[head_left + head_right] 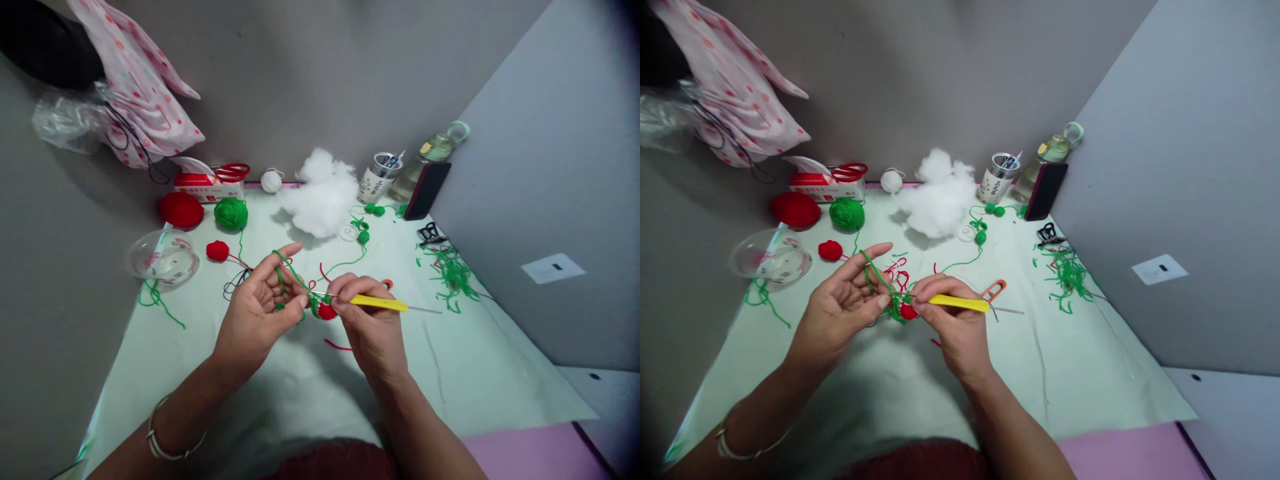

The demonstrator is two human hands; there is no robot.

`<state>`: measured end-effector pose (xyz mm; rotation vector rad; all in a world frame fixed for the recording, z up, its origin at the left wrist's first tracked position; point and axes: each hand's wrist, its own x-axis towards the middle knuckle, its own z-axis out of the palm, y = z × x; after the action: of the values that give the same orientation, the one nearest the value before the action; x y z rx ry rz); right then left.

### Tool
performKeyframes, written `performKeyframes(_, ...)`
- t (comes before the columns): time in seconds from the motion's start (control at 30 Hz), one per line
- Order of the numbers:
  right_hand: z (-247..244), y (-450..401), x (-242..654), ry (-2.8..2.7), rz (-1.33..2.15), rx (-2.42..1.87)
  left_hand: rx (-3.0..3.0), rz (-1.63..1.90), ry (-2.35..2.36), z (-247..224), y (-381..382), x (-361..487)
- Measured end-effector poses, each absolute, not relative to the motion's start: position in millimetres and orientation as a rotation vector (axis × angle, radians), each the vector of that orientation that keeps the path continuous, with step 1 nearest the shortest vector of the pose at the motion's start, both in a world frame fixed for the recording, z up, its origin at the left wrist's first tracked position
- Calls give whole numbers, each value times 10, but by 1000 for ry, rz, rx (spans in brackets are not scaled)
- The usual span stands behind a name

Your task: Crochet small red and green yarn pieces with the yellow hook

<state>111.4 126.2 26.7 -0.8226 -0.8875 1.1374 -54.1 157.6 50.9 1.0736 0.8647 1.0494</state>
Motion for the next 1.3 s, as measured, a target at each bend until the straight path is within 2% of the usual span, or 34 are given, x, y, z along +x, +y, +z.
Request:
performKeyframes(0.33, 318, 1305, 1092, -749, 1338, -808, 1199, 1117, 968, 542, 1574, -579)
performKeyframes(0.57, 348, 1320, 1164, -614, 1399, -840, 1249, 942, 912, 454, 1887, -788)
performKeyframes(0.73, 344, 1309, 1196, -645, 1384, -856, 1737, 943, 1200, 387, 2125, -1188)
performKeyframes(0.8, 347, 1298, 1187, -658, 1382, -841, 1852, 1049, 1309, 443, 2092, -1236)
performKeyframes(0.87, 355, 1283, 1164, -673, 1373, -818, 1747, 1289, 1326, 509, 1979, -1146)
performKeyframes(0.93, 365, 1266, 1134, -701, 1353, -805, 1584, 1440, 1139, 532, 1831, -937)
performKeyframes(1.07, 378, 1241, 1101, -763, 1306, -812, 1299, 1146, 789, 462, 1650, -507)
performKeyframes(1.17, 378, 1240, 1118, -765, 1259, -805, 971, 993, 641, 528, 1675, -489)
performKeyframes(1.3, 365, 1256, 1138, -770, 1208, -827, 691, 1092, 640, 805, 1722, -748)
